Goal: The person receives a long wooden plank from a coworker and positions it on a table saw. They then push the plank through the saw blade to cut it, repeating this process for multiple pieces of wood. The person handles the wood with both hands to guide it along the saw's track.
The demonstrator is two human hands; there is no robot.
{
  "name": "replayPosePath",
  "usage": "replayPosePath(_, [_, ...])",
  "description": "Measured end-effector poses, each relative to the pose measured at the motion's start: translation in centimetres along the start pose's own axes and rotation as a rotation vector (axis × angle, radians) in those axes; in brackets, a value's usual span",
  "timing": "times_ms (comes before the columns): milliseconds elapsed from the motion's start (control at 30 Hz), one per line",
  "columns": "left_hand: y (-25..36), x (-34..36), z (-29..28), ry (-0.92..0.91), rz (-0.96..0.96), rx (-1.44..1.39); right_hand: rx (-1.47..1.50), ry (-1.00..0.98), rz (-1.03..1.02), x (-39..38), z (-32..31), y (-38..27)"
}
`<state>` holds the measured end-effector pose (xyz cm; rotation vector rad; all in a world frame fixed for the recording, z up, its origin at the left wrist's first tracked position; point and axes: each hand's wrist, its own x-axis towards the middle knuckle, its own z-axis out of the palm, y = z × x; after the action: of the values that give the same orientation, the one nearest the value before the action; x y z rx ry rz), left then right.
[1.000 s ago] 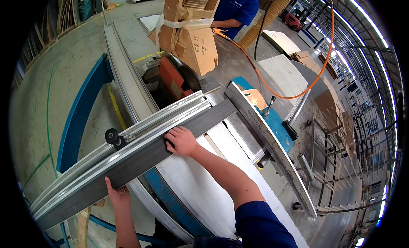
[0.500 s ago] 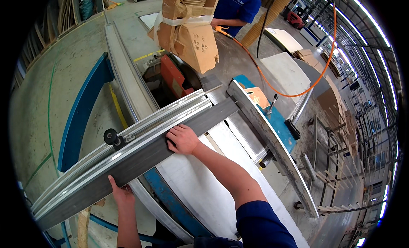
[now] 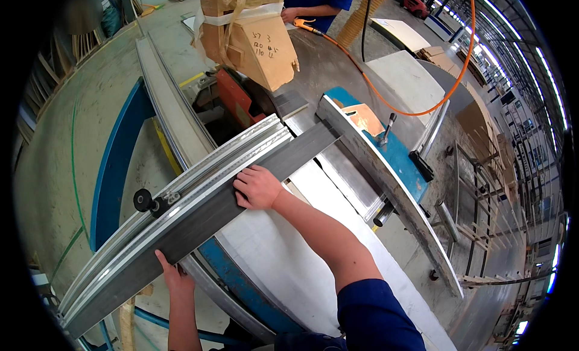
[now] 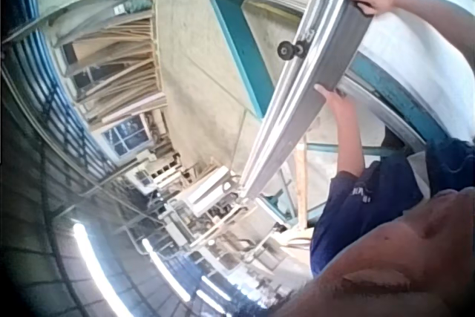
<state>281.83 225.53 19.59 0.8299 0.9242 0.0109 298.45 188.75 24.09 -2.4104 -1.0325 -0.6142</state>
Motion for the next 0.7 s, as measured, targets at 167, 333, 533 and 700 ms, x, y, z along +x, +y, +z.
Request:
replayPosePath(167, [0.6,-1.3,1.0,-0.047,-0.104,-0.082,-0.016,0.019,0.014,-0.4,0.2,0.3])
replayPosePath(333, [0.1,-0.3,-0.5,-0.040,0.013,-0.203,-0.029,0.041,0.011,-0.3,-0.1,0.4])
replayPosePath(533, [1.2,1.6,-3.0,0.092,0.133,-0.175,-0.018,0.055,0.052,-0.7,0.1,0.4])
replayPosePath(700, [1.8,1.9,-4.2,0.045,0.199,-0.182,0.056,0.129,0.062,-0.7,0.8,0.1])
